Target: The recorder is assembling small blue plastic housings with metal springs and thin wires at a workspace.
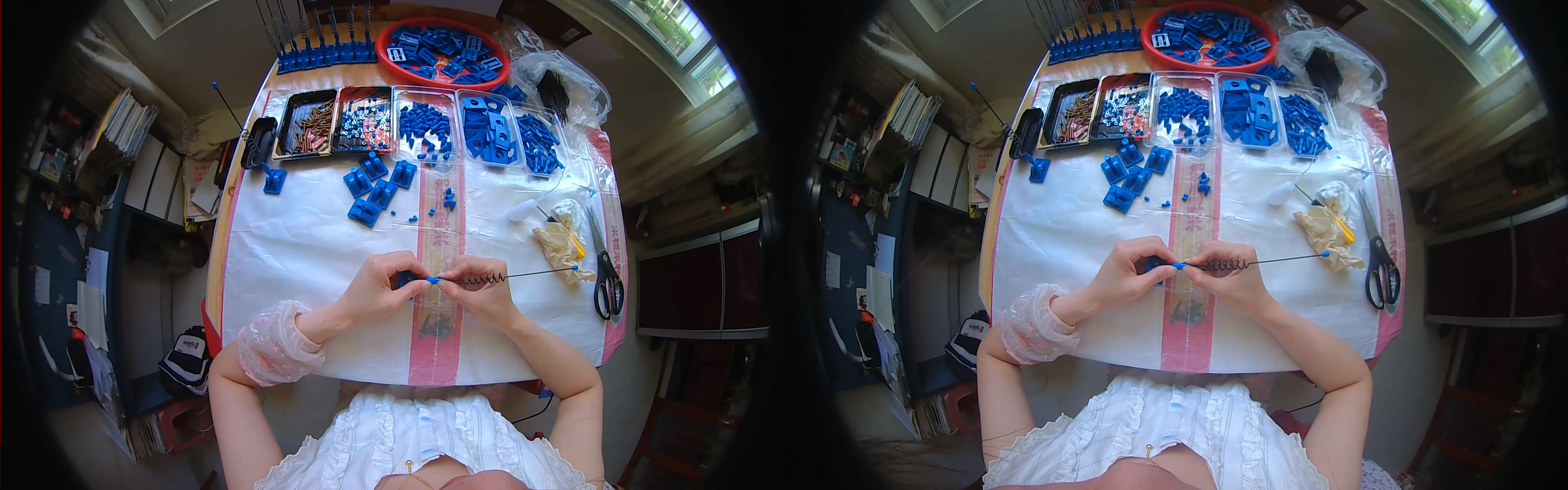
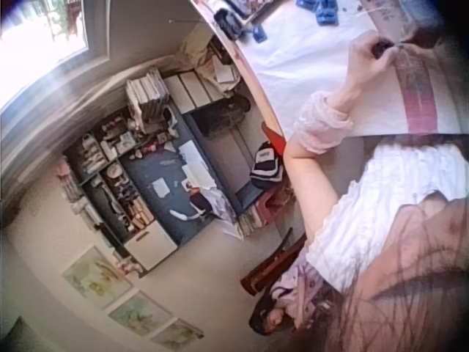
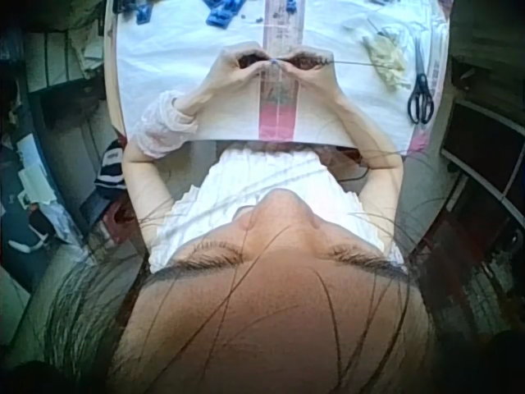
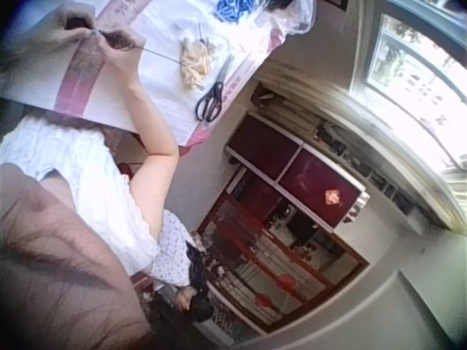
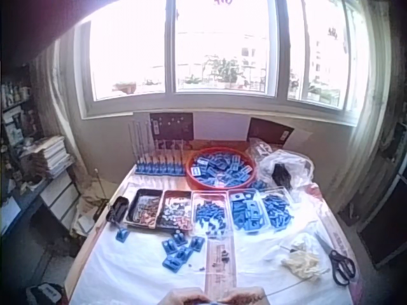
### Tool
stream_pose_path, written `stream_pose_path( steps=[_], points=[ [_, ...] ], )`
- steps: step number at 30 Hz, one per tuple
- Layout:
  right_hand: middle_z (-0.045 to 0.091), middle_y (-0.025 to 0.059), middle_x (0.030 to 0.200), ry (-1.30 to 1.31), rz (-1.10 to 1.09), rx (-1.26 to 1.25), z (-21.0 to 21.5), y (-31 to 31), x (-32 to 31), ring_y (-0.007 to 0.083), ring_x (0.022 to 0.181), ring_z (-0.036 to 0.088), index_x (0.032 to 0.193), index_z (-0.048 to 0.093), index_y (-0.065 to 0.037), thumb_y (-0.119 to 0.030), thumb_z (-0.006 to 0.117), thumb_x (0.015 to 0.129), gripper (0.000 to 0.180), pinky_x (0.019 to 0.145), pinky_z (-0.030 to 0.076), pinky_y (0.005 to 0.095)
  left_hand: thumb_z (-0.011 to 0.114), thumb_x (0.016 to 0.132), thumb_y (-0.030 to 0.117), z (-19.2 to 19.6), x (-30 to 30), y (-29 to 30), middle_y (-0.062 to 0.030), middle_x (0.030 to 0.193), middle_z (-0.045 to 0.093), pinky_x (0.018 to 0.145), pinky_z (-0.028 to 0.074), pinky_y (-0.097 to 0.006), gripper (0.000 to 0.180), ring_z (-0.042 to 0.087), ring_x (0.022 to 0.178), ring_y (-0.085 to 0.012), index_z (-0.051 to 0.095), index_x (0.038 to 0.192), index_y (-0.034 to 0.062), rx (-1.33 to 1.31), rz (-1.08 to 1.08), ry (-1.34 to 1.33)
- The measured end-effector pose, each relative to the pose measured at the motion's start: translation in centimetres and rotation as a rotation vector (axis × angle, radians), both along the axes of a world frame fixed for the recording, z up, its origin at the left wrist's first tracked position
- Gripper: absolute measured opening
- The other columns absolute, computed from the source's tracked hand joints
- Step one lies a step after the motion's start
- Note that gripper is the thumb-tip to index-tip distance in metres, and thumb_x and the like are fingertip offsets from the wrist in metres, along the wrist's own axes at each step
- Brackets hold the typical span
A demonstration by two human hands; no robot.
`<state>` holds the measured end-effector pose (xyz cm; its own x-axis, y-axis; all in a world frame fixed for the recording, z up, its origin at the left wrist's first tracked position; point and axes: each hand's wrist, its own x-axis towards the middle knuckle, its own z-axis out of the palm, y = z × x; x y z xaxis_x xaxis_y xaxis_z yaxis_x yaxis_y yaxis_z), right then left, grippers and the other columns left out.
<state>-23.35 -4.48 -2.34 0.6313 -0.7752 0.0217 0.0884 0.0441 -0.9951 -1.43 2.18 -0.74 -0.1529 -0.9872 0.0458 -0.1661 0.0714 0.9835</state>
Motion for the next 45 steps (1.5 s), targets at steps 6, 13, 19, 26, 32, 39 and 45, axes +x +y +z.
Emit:
stream_pose_path(
  steps=[6,13,19,26,32,39,45],
  points=[
    [0.065,0.0050,0.089,0.036,0.026,0.010,0.10,-0.10,-0.19,0.0070,0.079,0.059,0.090,0.069,0.005,0.010,0.073,0.082,0.010,0.066,0.046,0.0203,0.073,0.086,0.005,-0.17,0.00,0.02,-0.0029,0.083,0.066,0.054,0.039,-0.023,0.010,0.053,0.062,-0.0064,0.072,0.096,0.0021,0.005,0.004,0.010],
    [0.065,0.0049,0.090,0.023,0.022,0.025,0.22,-0.05,-0.15,0.0070,0.080,0.059,0.090,0.069,0.005,0.010,0.073,0.083,0.010,0.067,0.046,0.0203,0.073,0.086,0.005,-0.18,-0.03,0.05,-0.0023,0.082,0.066,0.054,0.039,-0.023,0.010,0.052,0.062,-0.0060,0.072,0.096,0.0021,0.010,0.006,0.009],
    [0.064,-0.0008,0.083,0.014,-0.003,0.012,0.52,0.09,0.12,0.0019,0.074,0.057,0.089,0.070,0.002,0.003,0.075,0.083,0.007,0.061,0.045,0.0181,0.073,0.086,0.005,-0.37,-0.05,0.03,-0.0024,0.082,0.066,0.054,0.039,-0.023,0.010,0.053,0.062,-0.0063,0.072,0.096,0.0021,-0.005,0.005,0.030],
    [0.063,-0.0013,0.082,0.037,0.005,-0.008,0.57,-0.01,0.01,0.0017,0.074,0.056,0.088,0.070,0.002,0.003,0.076,0.083,0.007,0.061,0.044,0.0181,0.073,0.086,0.005,-0.29,-0.02,0.00,-0.0028,0.081,0.065,0.054,0.039,-0.024,0.010,0.053,0.063,-0.0068,0.072,0.096,0.0018,0.000,0.003,0.002],
    [0.064,0.0015,0.086,0.030,0.012,0.001,0.61,0.02,-0.01,0.0038,0.076,0.057,0.089,0.070,0.003,0.006,0.074,0.083,0.008,0.063,0.043,0.0190,0.072,0.086,0.004,-0.05,-0.05,0.03,-0.0024,0.082,0.066,0.055,0.041,-0.023,0.010,0.054,0.064,-0.0067,0.072,0.095,0.0018,0.009,0.005,0.008],
    [0.062,-0.0019,0.081,0.029,-0.001,-0.016,0.52,0.03,0.12,0.0012,0.073,0.055,0.087,0.069,0.001,0.002,0.076,0.084,0.008,0.060,0.043,0.0181,0.072,0.086,0.003,-0.06,0.01,0.00,-0.0028,0.083,0.066,0.055,0.041,-0.023,0.010,0.055,0.064,-0.0069,0.072,0.096,0.0016,0.005,-0.004,0.006],
    [0.063,-0.0020,0.081,0.040,0.000,-0.024,0.59,0.02,0.09,0.0011,0.072,0.055,0.087,0.069,0.001,0.002,0.076,0.084,0.008,0.059,0.043,0.0182,0.071,0.086,0.003,0.22,0.03,-0.01,-0.0032,0.082,0.066,0.055,0.042,-0.023,0.010,0.056,0.064,-0.0070,0.072,0.096,0.0012,0.002,-0.006,-0.013]
  ],
)
